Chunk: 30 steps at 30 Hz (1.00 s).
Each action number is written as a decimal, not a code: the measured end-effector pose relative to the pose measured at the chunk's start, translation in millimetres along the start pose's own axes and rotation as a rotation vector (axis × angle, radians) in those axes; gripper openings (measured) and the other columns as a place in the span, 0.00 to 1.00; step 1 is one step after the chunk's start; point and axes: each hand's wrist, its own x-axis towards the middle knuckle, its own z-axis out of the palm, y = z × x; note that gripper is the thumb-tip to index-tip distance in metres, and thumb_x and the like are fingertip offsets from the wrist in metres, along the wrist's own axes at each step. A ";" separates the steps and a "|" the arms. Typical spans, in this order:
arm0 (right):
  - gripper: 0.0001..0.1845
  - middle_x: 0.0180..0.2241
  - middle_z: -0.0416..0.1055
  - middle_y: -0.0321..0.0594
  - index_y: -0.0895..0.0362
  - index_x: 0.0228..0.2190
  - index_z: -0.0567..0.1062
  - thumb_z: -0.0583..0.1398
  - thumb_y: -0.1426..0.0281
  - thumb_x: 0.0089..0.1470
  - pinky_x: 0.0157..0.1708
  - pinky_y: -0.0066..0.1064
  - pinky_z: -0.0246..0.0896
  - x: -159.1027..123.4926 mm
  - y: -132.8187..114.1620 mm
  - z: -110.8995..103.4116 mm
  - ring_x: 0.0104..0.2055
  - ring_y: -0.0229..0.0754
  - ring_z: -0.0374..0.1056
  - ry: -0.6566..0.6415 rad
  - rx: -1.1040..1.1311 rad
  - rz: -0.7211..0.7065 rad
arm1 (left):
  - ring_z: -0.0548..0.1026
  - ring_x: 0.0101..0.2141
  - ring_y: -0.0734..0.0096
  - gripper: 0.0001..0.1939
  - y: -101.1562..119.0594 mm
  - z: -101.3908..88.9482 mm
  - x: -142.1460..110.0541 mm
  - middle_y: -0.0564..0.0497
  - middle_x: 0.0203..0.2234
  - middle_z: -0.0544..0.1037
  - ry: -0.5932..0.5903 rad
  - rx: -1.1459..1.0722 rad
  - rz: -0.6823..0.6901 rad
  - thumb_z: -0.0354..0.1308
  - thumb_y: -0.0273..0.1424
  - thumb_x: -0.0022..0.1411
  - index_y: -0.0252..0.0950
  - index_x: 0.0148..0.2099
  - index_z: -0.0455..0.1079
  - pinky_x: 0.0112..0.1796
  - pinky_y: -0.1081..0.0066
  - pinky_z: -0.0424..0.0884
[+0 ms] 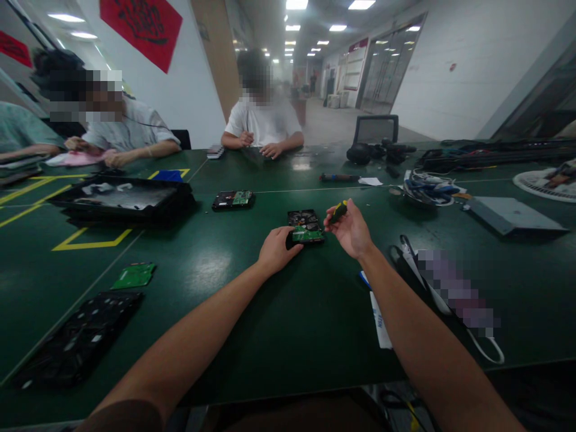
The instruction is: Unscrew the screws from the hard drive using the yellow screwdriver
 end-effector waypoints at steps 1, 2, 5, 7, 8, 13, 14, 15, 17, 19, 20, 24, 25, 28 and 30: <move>0.35 0.35 0.77 0.43 0.51 0.35 0.77 0.52 0.34 0.56 0.37 0.42 0.71 -0.1 0.3 0.0 0.38 0.48 0.74 0.002 0.010 0.005 | 0.71 0.59 0.52 0.29 -0.1 -0.1 -0.1 0.42 0.57 0.76 0.000 0.001 -0.002 0.66 0.42 0.61 0.38 0.61 0.70 0.59 0.55 0.68; 0.33 0.36 0.77 0.43 0.51 0.34 0.76 0.53 0.35 0.57 0.37 0.42 0.71 -0.3 0.5 0.0 0.39 0.49 0.75 0.003 0.024 0.009 | 0.71 0.59 0.52 0.29 -0.1 -0.1 -0.2 0.42 0.57 0.75 -0.001 0.002 -0.002 0.66 0.43 0.61 0.38 0.62 0.69 0.58 0.55 0.68; 0.29 0.38 0.78 0.44 0.51 0.34 0.75 0.55 0.38 0.57 0.37 0.43 0.70 -1.0 0.4 0.1 0.41 0.50 0.75 -0.005 0.072 0.027 | 0.71 0.58 0.52 0.29 -0.2 -0.1 -0.3 0.42 0.57 0.75 0.000 -0.001 -0.002 0.66 0.43 0.62 0.38 0.62 0.69 0.58 0.55 0.68; 0.26 0.36 0.77 0.42 0.50 0.34 0.74 0.57 0.40 0.57 0.37 0.42 0.69 -1.4 -0.2 0.7 0.40 0.49 0.75 -0.010 0.084 0.045 | 0.71 0.58 0.52 0.29 -0.2 -0.1 -0.1 0.42 0.57 0.75 -0.001 -0.003 -0.002 0.66 0.43 0.62 0.39 0.62 0.69 0.59 0.55 0.68; 0.25 0.35 0.77 0.41 0.50 0.35 0.73 0.57 0.41 0.57 0.36 0.41 0.69 -1.6 -0.6 1.2 0.39 0.48 0.74 -0.011 0.083 0.052 | 0.71 0.58 0.53 0.29 -0.1 0.0 0.1 0.42 0.57 0.75 -0.001 -0.003 -0.003 0.66 0.43 0.61 0.39 0.62 0.69 0.59 0.55 0.68; 0.29 0.31 0.73 0.37 0.49 0.39 0.76 0.56 0.38 0.57 0.32 0.37 0.68 -2.5 -3.7 5.1 0.33 0.44 0.70 -0.029 0.089 0.056 | 0.71 0.59 0.53 0.29 0.5 0.0 0.4 0.43 0.57 0.75 -0.010 0.008 -0.008 0.66 0.42 0.61 0.39 0.62 0.69 0.59 0.55 0.68; 0.31 0.30 0.72 0.37 0.49 0.40 0.77 0.54 0.37 0.57 0.32 0.37 0.67 -2.7 -4.4 5.6 0.32 0.44 0.69 -0.042 0.094 0.058 | 0.71 0.59 0.53 0.29 0.5 0.0 0.3 0.43 0.57 0.75 -0.008 0.009 -0.007 0.66 0.42 0.61 0.39 0.61 0.69 0.59 0.56 0.68; 0.33 0.30 0.71 0.37 0.50 0.40 0.78 0.53 0.35 0.57 0.32 0.37 0.67 -2.9 -5.2 5.8 0.31 0.44 0.69 -0.055 0.103 0.059 | 0.71 0.59 0.53 0.29 0.5 -0.1 0.2 0.43 0.57 0.75 -0.004 0.010 -0.004 0.66 0.42 0.61 0.39 0.61 0.69 0.59 0.56 0.68; 0.36 0.29 0.70 0.38 0.50 0.40 0.79 0.52 0.34 0.56 0.31 0.38 0.67 -3.2 -6.4 5.4 0.30 0.43 0.68 -0.068 0.138 0.063 | 0.71 0.58 0.53 0.29 0.4 -0.3 -0.2 0.42 0.57 0.76 0.002 0.009 0.004 0.66 0.43 0.61 0.38 0.62 0.69 0.59 0.56 0.68; 0.36 0.28 0.69 0.38 0.51 0.38 0.79 0.52 0.34 0.56 0.31 0.38 0.67 -3.1 -7.0 4.5 0.30 0.43 0.67 -0.069 0.187 0.070 | 0.71 0.58 0.53 0.29 0.0 -0.4 -0.6 0.42 0.57 0.76 0.003 0.008 0.007 0.65 0.43 0.62 0.37 0.62 0.69 0.59 0.56 0.68; 0.35 0.27 0.69 0.38 0.51 0.37 0.79 0.53 0.35 0.56 0.31 0.37 0.66 -3.0 -7.0 4.0 0.30 0.43 0.67 -0.067 0.208 0.076 | 0.71 0.58 0.53 0.29 -0.2 -0.5 -0.7 0.42 0.57 0.76 0.001 0.006 0.009 0.65 0.43 0.62 0.37 0.62 0.69 0.59 0.56 0.68; 0.28 0.28 0.70 0.38 0.51 0.31 0.77 0.58 0.39 0.56 0.31 0.36 0.64 -2.7 -5.7 4.1 0.31 0.42 0.67 -0.038 0.262 0.092 | 0.70 0.59 0.54 0.29 -1.6 0.3 -0.3 0.43 0.57 0.75 -0.003 -0.001 0.009 0.65 0.43 0.62 0.38 0.62 0.69 0.59 0.57 0.68; 0.26 0.29 0.71 0.38 0.51 0.30 0.77 0.60 0.42 0.56 0.30 0.35 0.63 -2.8 -5.2 4.5 0.32 0.42 0.68 -0.028 0.268 0.091 | 0.70 0.59 0.54 0.29 -1.9 0.7 -0.1 0.43 0.57 0.75 -0.002 -0.002 0.008 0.65 0.43 0.62 0.38 0.62 0.69 0.59 0.57 0.68; 0.19 0.32 0.72 0.38 0.51 0.30 0.76 0.64 0.49 0.56 0.29 0.33 0.61 -3.6 -4.3 5.7 0.35 0.42 0.69 -0.010 0.262 0.073 | 0.71 0.58 0.54 0.30 -2.5 1.4 0.4 0.43 0.57 0.75 0.003 -0.001 0.008 0.65 0.43 0.62 0.38 0.62 0.69 0.59 0.57 0.68; 0.18 0.33 0.73 0.38 0.51 0.30 0.75 0.64 0.49 0.55 0.30 0.34 0.62 -4.1 -4.7 5.6 0.37 0.43 0.70 -0.016 0.269 0.071 | 0.70 0.58 0.53 0.29 -2.4 1.2 0.3 0.42 0.57 0.75 0.005 0.000 0.008 0.65 0.44 0.62 0.38 0.62 0.69 0.58 0.57 0.68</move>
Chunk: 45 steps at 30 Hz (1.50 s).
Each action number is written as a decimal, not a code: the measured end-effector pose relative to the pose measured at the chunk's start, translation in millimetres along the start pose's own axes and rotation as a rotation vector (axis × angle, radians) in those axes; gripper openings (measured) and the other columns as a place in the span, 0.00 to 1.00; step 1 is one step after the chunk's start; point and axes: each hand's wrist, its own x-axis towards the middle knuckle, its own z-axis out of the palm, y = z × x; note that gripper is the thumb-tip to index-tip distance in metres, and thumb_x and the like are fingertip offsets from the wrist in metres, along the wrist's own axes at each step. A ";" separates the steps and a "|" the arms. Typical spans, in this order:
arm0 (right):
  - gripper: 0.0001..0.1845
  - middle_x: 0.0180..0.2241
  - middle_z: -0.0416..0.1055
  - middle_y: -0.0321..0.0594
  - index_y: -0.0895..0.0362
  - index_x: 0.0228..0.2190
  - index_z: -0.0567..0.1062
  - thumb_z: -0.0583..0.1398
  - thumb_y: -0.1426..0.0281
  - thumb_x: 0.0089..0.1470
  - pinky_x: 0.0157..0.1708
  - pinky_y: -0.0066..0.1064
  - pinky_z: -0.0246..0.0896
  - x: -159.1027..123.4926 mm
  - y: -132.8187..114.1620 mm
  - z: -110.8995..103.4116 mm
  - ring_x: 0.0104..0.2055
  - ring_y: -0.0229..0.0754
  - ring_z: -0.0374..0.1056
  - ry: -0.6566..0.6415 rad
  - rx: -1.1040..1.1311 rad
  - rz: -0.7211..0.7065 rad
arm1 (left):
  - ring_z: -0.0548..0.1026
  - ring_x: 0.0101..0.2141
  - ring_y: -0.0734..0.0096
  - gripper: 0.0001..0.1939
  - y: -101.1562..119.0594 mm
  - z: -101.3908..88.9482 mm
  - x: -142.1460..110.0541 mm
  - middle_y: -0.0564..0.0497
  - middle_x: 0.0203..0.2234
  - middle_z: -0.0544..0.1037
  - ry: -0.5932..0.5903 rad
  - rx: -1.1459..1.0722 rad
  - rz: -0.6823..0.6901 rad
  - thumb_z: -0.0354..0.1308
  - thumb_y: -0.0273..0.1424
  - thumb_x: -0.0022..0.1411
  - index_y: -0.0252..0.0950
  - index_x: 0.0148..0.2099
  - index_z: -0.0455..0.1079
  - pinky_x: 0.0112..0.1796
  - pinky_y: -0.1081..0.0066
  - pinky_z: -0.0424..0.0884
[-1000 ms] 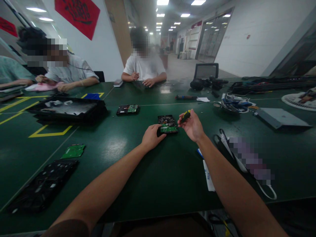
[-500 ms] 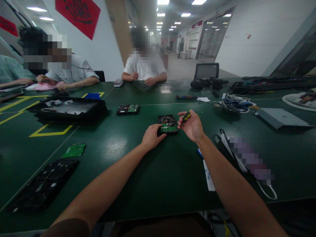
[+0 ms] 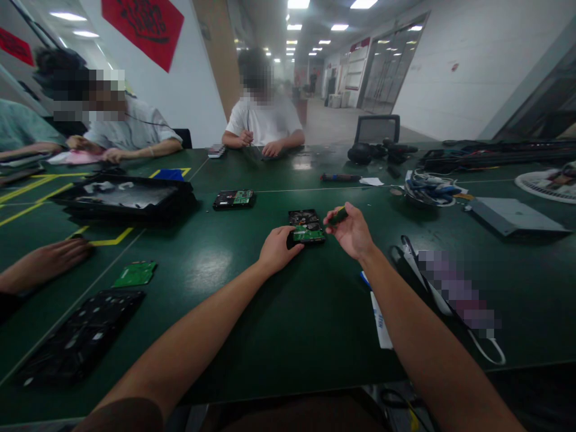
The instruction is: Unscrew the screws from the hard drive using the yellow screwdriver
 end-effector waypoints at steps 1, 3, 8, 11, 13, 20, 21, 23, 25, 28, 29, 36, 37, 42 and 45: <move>0.19 0.32 0.73 0.38 0.51 0.30 0.74 0.63 0.48 0.55 0.31 0.35 0.63 -0.2 -0.5 -0.2 0.37 0.44 0.70 -0.003 0.006 0.002 | 0.70 0.58 0.53 0.29 0.2 -0.3 -0.1 0.42 0.57 0.75 -0.002 0.000 -0.002 0.65 0.44 0.62 0.38 0.62 0.69 0.58 0.56 0.68; 0.21 0.30 0.72 0.37 0.51 0.30 0.73 0.62 0.46 0.55 0.32 0.35 0.63 -0.1 -1.7 -0.8 0.36 0.44 0.70 -0.009 0.021 0.004 | 0.71 0.58 0.53 0.29 0.8 -1.0 -0.3 0.42 0.57 0.75 -0.007 0.000 -0.007 0.65 0.43 0.62 0.38 0.62 0.69 0.58 0.56 0.68; 0.27 0.25 0.66 0.35 0.50 0.32 0.74 0.59 0.39 0.56 0.29 0.35 0.62 2.1 -2.8 -1.1 0.29 0.41 0.65 0.007 0.004 -0.020 | 0.71 0.58 0.53 0.29 2.2 -2.2 -0.6 0.42 0.57 0.75 -0.011 -0.002 -0.006 0.66 0.43 0.62 0.38 0.61 0.69 0.58 0.56 0.68; 0.31 0.26 0.66 0.36 0.50 0.32 0.75 0.57 0.35 0.55 0.30 0.36 0.63 3.1 -2.1 -0.4 0.29 0.42 0.65 0.006 -0.027 -0.024 | 0.71 0.58 0.53 0.29 2.7 -2.7 -0.6 0.42 0.57 0.75 -0.012 0.001 -0.008 0.66 0.43 0.62 0.38 0.62 0.69 0.58 0.56 0.68; 0.32 0.26 0.67 0.37 0.50 0.31 0.75 0.55 0.34 0.54 0.31 0.37 0.63 3.1 -2.0 -0.1 0.29 0.43 0.65 -0.002 -0.029 -0.021 | 0.71 0.58 0.53 0.29 2.7 -3.0 -0.6 0.42 0.57 0.75 -0.010 0.004 -0.001 0.65 0.43 0.62 0.38 0.62 0.69 0.58 0.56 0.68; 0.24 0.30 0.70 0.37 0.51 0.30 0.74 0.62 0.43 0.56 0.32 0.35 0.65 1.6 -1.1 1.3 0.33 0.42 0.68 0.032 -0.039 -0.037 | 0.71 0.58 0.53 0.29 1.3 -1.1 -0.3 0.43 0.57 0.75 -0.001 0.007 0.003 0.65 0.44 0.62 0.37 0.62 0.69 0.58 0.56 0.68; 0.22 0.31 0.70 0.37 0.51 0.30 0.74 0.63 0.45 0.55 0.31 0.35 0.65 1.3 -0.6 1.5 0.34 0.42 0.68 0.036 -0.039 -0.043 | 0.71 0.58 0.53 0.29 1.1 -0.6 -0.2 0.43 0.57 0.76 0.001 0.008 0.006 0.65 0.44 0.62 0.37 0.62 0.69 0.58 0.56 0.68; 0.20 0.31 0.70 0.36 0.51 0.30 0.73 0.65 0.47 0.54 0.31 0.34 0.65 0.7 0.2 1.3 0.34 0.42 0.69 0.036 -0.039 -0.048 | 0.71 0.58 0.54 0.29 0.9 -0.2 -0.1 0.43 0.56 0.76 0.002 0.009 0.012 0.65 0.43 0.62 0.37 0.62 0.69 0.58 0.57 0.68; 0.21 0.31 0.71 0.36 0.51 0.30 0.72 0.64 0.46 0.55 0.31 0.35 0.66 0.6 0.4 0.0 0.36 0.43 0.70 0.018 -0.032 -0.038 | 0.71 0.58 0.54 0.29 0.8 -0.2 -0.1 0.43 0.56 0.76 0.000 0.011 0.013 0.65 0.43 0.62 0.38 0.62 0.69 0.58 0.57 0.68; 0.22 0.29 0.69 0.36 0.50 0.32 0.73 0.62 0.44 0.56 0.30 0.34 0.66 1.3 0.2 -2.4 0.34 0.43 0.69 -0.024 -0.041 -0.028 | 0.71 0.58 0.53 0.29 0.8 -0.9 -0.4 0.43 0.57 0.76 0.000 0.010 0.017 0.65 0.43 0.62 0.38 0.62 0.69 0.59 0.56 0.68; 0.23 0.27 0.68 0.35 0.50 0.32 0.73 0.61 0.43 0.56 0.29 0.34 0.65 1.6 0.3 -2.8 0.32 0.42 0.68 -0.035 -0.053 -0.034 | 0.71 0.58 0.53 0.29 0.8 -1.1 -0.5 0.43 0.57 0.76 0.001 0.011 0.017 0.65 0.43 0.62 0.38 0.62 0.69 0.59 0.56 0.68; 0.34 0.25 0.65 0.35 0.52 0.32 0.75 0.55 0.33 0.55 0.26 0.33 0.63 1.1 1.4 3.0 0.27 0.40 0.63 -0.058 -0.141 -0.047 | 0.71 0.58 0.54 0.29 2.3 -2.0 0.1 0.43 0.57 0.76 -0.004 0.016 0.006 0.65 0.43 0.62 0.38 0.62 0.69 0.59 0.57 0.68; 0.35 0.25 0.65 0.36 0.51 0.32 0.75 0.54 0.32 0.54 0.26 0.33 0.64 0.6 0.9 3.7 0.27 0.40 0.64 -0.057 -0.138 -0.045 | 0.71 0.58 0.54 0.29 2.7 -2.2 0.2 0.43 0.56 0.76 -0.006 0.016 0.003 0.65 0.43 0.62 0.38 0.62 0.69 0.59 0.57 0.68; 0.33 0.26 0.68 0.38 0.51 0.31 0.75 0.55 0.34 0.56 0.26 0.34 0.64 -0.5 -2.0 2.8 0.29 0.42 0.67 -0.038 -0.119 -0.034 | 0.71 0.58 0.53 0.29 4.1 -3.5 -0.3 0.43 0.57 0.76 -0.014 0.009 -0.005 0.66 0.42 0.61 0.38 0.61 0.69 0.58 0.56 0.68; 0.28 0.28 0.70 0.38 0.51 0.30 0.76 0.60 0.38 0.56 0.26 0.33 0.64 -0.1 -0.8 1.2 0.33 0.43 0.69 -0.020 -0.132 -0.037 | 0.71 0.59 0.52 0.29 4.2 -3.7 -0.3 0.43 0.57 0.75 -0.020 0.005 -0.011 0.66 0.42 0.62 0.39 0.62 0.69 0.58 0.55 0.69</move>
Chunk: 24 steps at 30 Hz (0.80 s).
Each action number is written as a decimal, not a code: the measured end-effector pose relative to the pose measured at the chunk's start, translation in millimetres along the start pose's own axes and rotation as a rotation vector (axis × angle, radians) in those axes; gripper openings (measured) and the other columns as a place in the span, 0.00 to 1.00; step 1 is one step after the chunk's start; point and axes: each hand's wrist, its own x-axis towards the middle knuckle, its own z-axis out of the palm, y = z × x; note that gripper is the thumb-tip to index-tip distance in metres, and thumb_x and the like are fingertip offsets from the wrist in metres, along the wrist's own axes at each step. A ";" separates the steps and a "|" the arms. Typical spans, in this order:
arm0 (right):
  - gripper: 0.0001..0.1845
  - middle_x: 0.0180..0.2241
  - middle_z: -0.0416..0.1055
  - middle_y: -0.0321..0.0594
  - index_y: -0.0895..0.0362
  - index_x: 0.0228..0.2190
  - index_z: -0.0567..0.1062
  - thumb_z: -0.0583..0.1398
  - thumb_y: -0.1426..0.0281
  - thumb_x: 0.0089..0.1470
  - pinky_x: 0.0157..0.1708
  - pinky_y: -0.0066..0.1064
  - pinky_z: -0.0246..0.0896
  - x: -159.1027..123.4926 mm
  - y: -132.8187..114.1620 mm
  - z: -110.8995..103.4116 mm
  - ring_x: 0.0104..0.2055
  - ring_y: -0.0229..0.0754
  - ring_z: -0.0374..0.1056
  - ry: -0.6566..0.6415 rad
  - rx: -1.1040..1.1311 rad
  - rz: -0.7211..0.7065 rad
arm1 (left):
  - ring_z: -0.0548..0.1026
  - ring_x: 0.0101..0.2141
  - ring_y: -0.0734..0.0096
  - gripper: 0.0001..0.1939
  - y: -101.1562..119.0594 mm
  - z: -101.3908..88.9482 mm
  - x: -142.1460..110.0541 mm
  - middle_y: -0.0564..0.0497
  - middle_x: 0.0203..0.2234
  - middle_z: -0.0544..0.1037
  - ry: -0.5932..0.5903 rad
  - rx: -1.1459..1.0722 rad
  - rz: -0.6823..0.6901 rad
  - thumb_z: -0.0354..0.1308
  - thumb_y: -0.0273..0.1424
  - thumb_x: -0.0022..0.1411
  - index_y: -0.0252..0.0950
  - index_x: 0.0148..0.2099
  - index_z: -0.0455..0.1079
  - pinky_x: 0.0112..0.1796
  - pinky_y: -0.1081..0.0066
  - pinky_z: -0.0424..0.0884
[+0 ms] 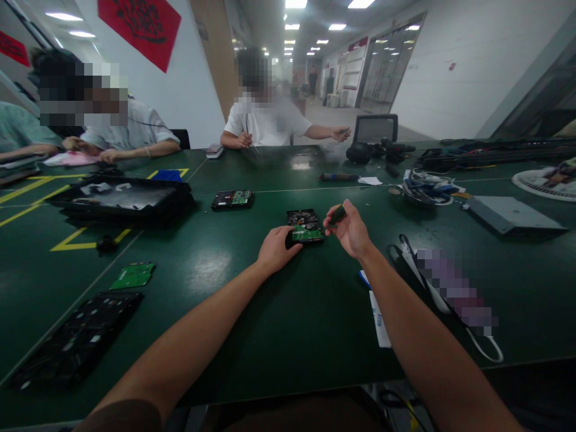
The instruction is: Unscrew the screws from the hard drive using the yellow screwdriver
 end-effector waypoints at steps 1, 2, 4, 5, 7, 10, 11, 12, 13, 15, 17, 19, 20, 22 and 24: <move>0.27 0.29 0.71 0.37 0.51 0.31 0.76 0.62 0.40 0.55 0.26 0.33 0.64 0.1 0.9 -0.2 0.34 0.43 0.70 0.010 -0.007 -0.008 | 0.71 0.59 0.52 0.29 0.0 0.1 0.1 0.43 0.57 0.75 -0.002 0.000 -0.003 0.66 0.42 0.62 0.39 0.62 0.69 0.58 0.55 0.69; 0.26 0.30 0.71 0.37 0.51 0.31 0.76 0.63 0.41 0.55 0.27 0.33 0.65 0.1 1.9 -0.3 0.35 0.43 0.71 0.019 -0.015 -0.018 | 0.70 0.59 0.52 0.29 0.0 0.2 0.2 0.43 0.57 0.75 -0.004 0.001 -0.006 0.66 0.42 0.61 0.39 0.62 0.69 0.58 0.55 0.69; 0.24 0.31 0.72 0.37 0.52 0.31 0.76 0.64 0.43 0.55 0.27 0.33 0.65 0.1 3.7 -0.1 0.36 0.44 0.72 0.027 -0.029 -0.041 | 0.70 0.59 0.53 0.29 0.2 0.4 0.2 0.43 0.57 0.75 -0.003 0.004 -0.007 0.66 0.42 0.61 0.39 0.62 0.69 0.58 0.55 0.69; 0.24 0.31 0.73 0.38 0.52 0.31 0.76 0.64 0.43 0.55 0.28 0.33 0.66 0.1 4.4 0.1 0.37 0.44 0.72 0.022 -0.031 -0.050 | 0.70 0.59 0.53 0.29 0.3 0.5 0.2 0.43 0.57 0.75 -0.001 0.006 -0.002 0.66 0.42 0.62 0.39 0.62 0.69 0.58 0.56 0.68; 0.24 0.31 0.73 0.37 0.52 0.31 0.75 0.63 0.43 0.56 0.28 0.33 0.67 0.3 5.4 0.5 0.36 0.43 0.72 0.006 -0.020 -0.056 | 0.71 0.58 0.53 0.29 0.4 0.8 0.0 0.42 0.57 0.76 0.005 0.009 0.006 0.66 0.42 0.62 0.38 0.61 0.69 0.58 0.56 0.68; 0.26 0.27 0.72 0.36 0.51 0.31 0.75 0.61 0.41 0.57 0.28 0.33 0.67 1.3 6.0 1.0 0.31 0.41 0.70 0.003 0.000 -0.049 | 0.71 0.58 0.53 0.28 -0.3 1.8 -0.3 0.43 0.57 0.76 0.012 0.009 0.012 0.66 0.42 0.62 0.38 0.61 0.69 0.58 0.57 0.68; 0.27 0.26 0.71 0.35 0.51 0.32 0.75 0.60 0.40 0.57 0.27 0.32 0.66 1.7 6.0 1.2 0.30 0.41 0.69 0.007 0.001 -0.047 | 0.71 0.58 0.54 0.29 -0.8 2.1 -0.3 0.43 0.57 0.76 0.015 0.008 0.012 0.66 0.42 0.62 0.38 0.61 0.69 0.58 0.57 0.68; 0.29 0.25 0.70 0.35 0.51 0.32 0.75 0.58 0.38 0.57 0.27 0.32 0.66 2.1 5.9 1.4 0.29 0.40 0.68 0.013 -0.001 -0.047 | 0.71 0.58 0.54 0.29 -1.2 2.5 -0.2 0.43 0.57 0.76 0.016 0.007 0.012 0.66 0.42 0.61 0.38 0.61 0.69 0.58 0.57 0.68; 0.31 0.25 0.69 0.35 0.51 0.33 0.76 0.57 0.36 0.57 0.26 0.32 0.65 2.3 5.6 1.6 0.28 0.40 0.67 0.017 -0.003 -0.047 | 0.71 0.58 0.53 0.29 -1.6 2.7 -0.1 0.43 0.57 0.76 0.016 0.006 0.011 0.66 0.42 0.61 0.38 0.61 0.69 0.58 0.57 0.68; 0.35 0.25 0.69 0.36 0.51 0.34 0.76 0.54 0.33 0.55 0.26 0.33 0.65 2.3 4.4 1.9 0.27 0.40 0.66 0.018 -0.004 -0.040 | 0.71 0.58 0.53 0.29 -1.9 2.8 0.1 0.43 0.57 0.76 0.017 0.005 0.010 0.66 0.42 0.62 0.38 0.62 0.69 0.58 0.56 0.68; 0.37 0.26 0.69 0.37 0.51 0.34 0.77 0.52 0.31 0.54 0.26 0.34 0.66 1.7 2.9 2.1 0.28 0.41 0.67 0.010 0.003 -0.027 | 0.71 0.59 0.53 0.29 -1.6 2.4 0.2 0.43 0.57 0.75 0.015 0.006 0.008 0.66 0.42 0.62 0.38 0.61 0.69 0.58 0.56 0.68; 0.37 0.27 0.70 0.38 0.52 0.34 0.77 0.53 0.32 0.55 0.26 0.35 0.66 1.0 1.6 2.3 0.29 0.42 0.68 -0.002 0.008 -0.015 | 0.71 0.59 0.53 0.28 -1.0 1.7 0.2 0.43 0.57 0.75 0.011 0.006 0.008 0.66 0.42 0.62 0.39 0.61 0.69 0.58 0.56 0.68; 0.35 0.27 0.70 0.38 0.52 0.33 0.77 0.54 0.33 0.55 0.26 0.34 0.66 0.7 1.4 2.3 0.30 0.42 0.69 -0.004 0.006 -0.014 | 0.71 0.59 0.53 0.28 -0.7 1.4 0.2 0.42 0.57 0.75 0.010 0.006 0.010 0.66 0.42 0.62 0.38 0.61 0.69 0.58 0.56 0.68; 0.31 0.29 0.71 0.39 0.52 0.33 0.77 0.58 0.37 0.56 0.26 0.34 0.65 0.6 1.9 2.3 0.32 0.43 0.70 0.005 -0.009 -0.022 | 0.70 0.59 0.53 0.28 -0.4 1.1 0.2 0.42 0.57 0.75 0.009 0.004 0.012 0.65 0.42 0.62 0.38 0.61 0.69 0.58 0.56 0.68; 0.26 0.31 0.73 0.39 0.52 0.33 0.76 0.62 0.41 0.56 0.27 0.33 0.66 0.6 3.3 2.1 0.35 0.44 0.71 0.019 -0.030 -0.039 | 0.70 0.59 0.53 0.29 -0.4 1.0 0.2 0.42 0.57 0.75 0.009 0.002 0.006 0.66 0.42 0.62 0.38 0.61 0.69 0.58 0.55 0.68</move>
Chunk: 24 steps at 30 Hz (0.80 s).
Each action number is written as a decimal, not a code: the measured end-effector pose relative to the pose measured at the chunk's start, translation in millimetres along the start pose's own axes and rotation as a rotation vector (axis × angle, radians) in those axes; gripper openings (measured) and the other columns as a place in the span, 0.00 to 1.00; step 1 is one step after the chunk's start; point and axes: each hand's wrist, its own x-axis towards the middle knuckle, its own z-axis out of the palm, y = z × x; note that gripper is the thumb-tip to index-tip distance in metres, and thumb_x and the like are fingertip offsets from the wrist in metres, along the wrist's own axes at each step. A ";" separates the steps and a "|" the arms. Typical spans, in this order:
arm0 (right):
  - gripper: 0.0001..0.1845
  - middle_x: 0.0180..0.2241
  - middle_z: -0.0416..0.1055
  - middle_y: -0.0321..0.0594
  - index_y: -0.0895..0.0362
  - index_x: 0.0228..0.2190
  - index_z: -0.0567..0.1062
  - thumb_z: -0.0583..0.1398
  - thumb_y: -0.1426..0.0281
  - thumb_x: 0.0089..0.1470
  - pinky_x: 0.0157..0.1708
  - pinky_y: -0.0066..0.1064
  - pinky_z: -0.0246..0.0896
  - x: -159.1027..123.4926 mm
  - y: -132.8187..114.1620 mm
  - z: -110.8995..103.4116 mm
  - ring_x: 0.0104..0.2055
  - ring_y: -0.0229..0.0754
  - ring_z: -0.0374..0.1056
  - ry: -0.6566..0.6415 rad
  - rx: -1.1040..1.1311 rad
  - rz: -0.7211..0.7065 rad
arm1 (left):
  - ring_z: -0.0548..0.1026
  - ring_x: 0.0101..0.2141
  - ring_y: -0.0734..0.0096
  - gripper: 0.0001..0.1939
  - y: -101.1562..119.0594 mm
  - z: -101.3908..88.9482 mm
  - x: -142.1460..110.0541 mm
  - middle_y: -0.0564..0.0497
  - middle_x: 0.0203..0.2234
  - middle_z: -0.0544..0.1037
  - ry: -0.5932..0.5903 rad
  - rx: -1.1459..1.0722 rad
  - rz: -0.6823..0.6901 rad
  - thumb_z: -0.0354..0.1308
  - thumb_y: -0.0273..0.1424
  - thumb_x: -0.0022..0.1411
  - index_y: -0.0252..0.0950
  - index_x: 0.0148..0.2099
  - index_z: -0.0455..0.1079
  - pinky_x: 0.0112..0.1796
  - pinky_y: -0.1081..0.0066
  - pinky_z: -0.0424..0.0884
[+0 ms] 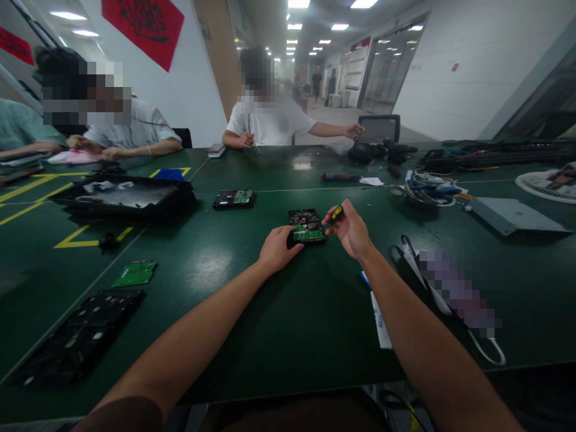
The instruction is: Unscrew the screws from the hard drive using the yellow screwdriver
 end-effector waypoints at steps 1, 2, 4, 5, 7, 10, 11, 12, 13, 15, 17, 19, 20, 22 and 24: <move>0.24 0.32 0.73 0.39 0.52 0.33 0.76 0.63 0.43 0.56 0.28 0.33 0.66 0.0 0.8 -0.1 0.37 0.44 0.72 0.005 -0.009 -0.008 | 0.70 0.59 0.52 0.29 0.0 -0.1 0.1 0.42 0.57 0.75 0.000 -0.001 -0.005 0.66 0.42 0.62 0.38 0.61 0.69 0.58 0.55 0.68; 0.23 0.32 0.74 0.39 0.51 0.33 0.75 0.64 0.45 0.56 0.29 0.33 0.67 -0.1 1.5 -0.3 0.38 0.44 0.72 0.008 -0.013 -0.013 | 0.70 0.59 0.52 0.29 0.0 -0.1 0.1 0.42 0.57 0.75 -0.001 -0.003 -0.008 0.66 0.42 0.62 0.39 0.62 0.69 0.58 0.55 0.68; 0.22 0.33 0.75 0.39 0.51 0.33 0.74 0.64 0.46 0.56 0.30 0.34 0.68 -0.3 2.5 -0.9 0.39 0.45 0.72 0.008 -0.003 -0.012 | 0.70 0.59 0.52 0.28 0.1 -0.5 0.1 0.43 0.57 0.75 -0.002 -0.008 -0.007 0.66 0.42 0.62 0.39 0.62 0.69 0.58 0.55 0.68; 0.21 0.33 0.75 0.39 0.51 0.33 0.73 0.64 0.46 0.56 0.31 0.34 0.69 -0.3 2.6 -1.2 0.39 0.45 0.73 0.007 0.008 -0.010 | 0.70 0.59 0.53 0.28 0.2 -0.6 0.0 0.43 0.57 0.75 -0.002 -0.009 -0.005 0.66 0.42 0.62 0.39 0.62 0.69 0.58 0.55 0.68; 0.21 0.32 0.74 0.37 0.50 0.34 0.72 0.64 0.46 0.56 0.33 0.36 0.70 0.0 2.5 -1.7 0.38 0.45 0.72 0.013 0.026 -0.014 | 0.70 0.59 0.53 0.29 0.4 -0.9 -0.3 0.43 0.57 0.75 -0.002 -0.008 -0.005 0.66 0.42 0.62 0.39 0.62 0.69 0.58 0.55 0.68; 0.22 0.30 0.72 0.36 0.49 0.37 0.74 0.63 0.44 0.56 0.34 0.36 0.70 1.1 1.9 -1.5 0.36 0.44 0.70 0.026 0.021 -0.037 | 0.71 0.58 0.53 0.29 0.3 -0.7 -0.6 0.42 0.57 0.75 0.001 -0.003 -0.001 0.66 0.42 0.62 0.38 0.62 0.69 0.58 0.56 0.69; 0.23 0.30 0.71 0.36 0.49 0.37 0.75 0.62 0.43 0.56 0.33 0.36 0.70 1.5 1.7 -1.1 0.35 0.44 0.69 0.031 0.014 -0.042 | 0.71 0.58 0.53 0.29 0.2 -0.5 -0.6 0.42 0.57 0.75 0.002 -0.002 0.001 0.66 0.42 0.62 0.38 0.62 0.69 0.58 0.56 0.69; 0.24 0.30 0.71 0.36 0.49 0.37 0.76 0.61 0.42 0.57 0.33 0.36 0.70 1.8 1.5 -0.5 0.35 0.43 0.69 0.039 0.009 -0.043 | 0.71 0.58 0.53 0.29 0.0 -0.3 -0.5 0.42 0.57 0.75 0.002 -0.002 0.003 0.66 0.42 0.62 0.38 0.61 0.69 0.58 0.56 0.69; 0.26 0.30 0.70 0.37 0.49 0.36 0.76 0.59 0.40 0.57 0.33 0.36 0.70 1.9 1.3 0.1 0.34 0.43 0.68 0.047 0.008 -0.042 | 0.71 0.58 0.53 0.29 -0.2 -0.2 -0.4 0.42 0.57 0.76 0.002 -0.002 0.002 0.66 0.42 0.61 0.38 0.61 0.69 0.58 0.56 0.69; 0.29 0.29 0.69 0.38 0.49 0.34 0.76 0.57 0.38 0.57 0.34 0.37 0.70 1.8 0.6 1.0 0.34 0.43 0.67 0.061 0.022 -0.037 | 0.71 0.58 0.53 0.29 -0.6 0.1 -0.2 0.42 0.57 0.76 0.002 -0.002 0.001 0.66 0.42 0.61 0.38 0.61 0.69 0.58 0.56 0.68; 0.30 0.29 0.69 0.38 0.50 0.33 0.76 0.55 0.36 0.57 0.35 0.39 0.70 1.4 -0.4 1.2 0.34 0.44 0.67 0.056 0.047 -0.030 | 0.71 0.58 0.53 0.29 -0.8 0.3 -0.1 0.42 0.57 0.76 0.002 -0.003 0.001 0.66 0.42 0.61 0.39 0.61 0.69 0.58 0.56 0.68; 0.30 0.30 0.70 0.39 0.50 0.33 0.76 0.55 0.37 0.58 0.35 0.39 0.70 0.9 -1.2 1.0 0.35 0.45 0.68 0.046 0.058 -0.022 | 0.71 0.58 0.53 0.29 -1.0 0.4 -0.1 0.43 0.57 0.75 0.000 -0.004 0.001 0.66 0.42 0.61 0.39 0.62 0.69 0.58 0.55 0.68; 0.29 0.30 0.70 0.39 0.50 0.33 0.76 0.55 0.38 0.58 0.35 0.39 0.70 0.7 -1.3 0.9 0.36 0.45 0.68 0.045 0.057 -0.020 | 0.71 0.58 0.53 0.29 -1.1 0.5 0.0 0.43 0.57 0.75 -0.001 -0.003 -0.001 0.66 0.42 0.61 0.39 0.62 0.69 0.58 0.55 0.68; 0.26 0.32 0.71 0.39 0.50 0.33 0.76 0.59 0.40 0.58 0.35 0.38 0.70 0.3 -1.0 0.8 0.37 0.45 0.68 0.050 0.047 -0.024 | 0.71 0.58 0.52 0.29 -1.3 0.9 0.0 0.43 0.57 0.75 0.000 -0.002 -0.003 0.66 0.43 0.61 0.39 0.61 0.69 0.58 0.55 0.69; 0.22 0.34 0.71 0.38 0.50 0.33 0.76 0.63 0.44 0.57 0.34 0.37 0.70 -0.1 -0.1 0.8 0.39 0.44 0.69 0.056 0.029 -0.038 | 0.71 0.58 0.53 0.29 -1.5 1.5 0.0 0.42 0.57 0.75 0.004 -0.003 -0.004 0.66 0.43 0.61 0.39 0.61 0.69 0.58 0.55 0.69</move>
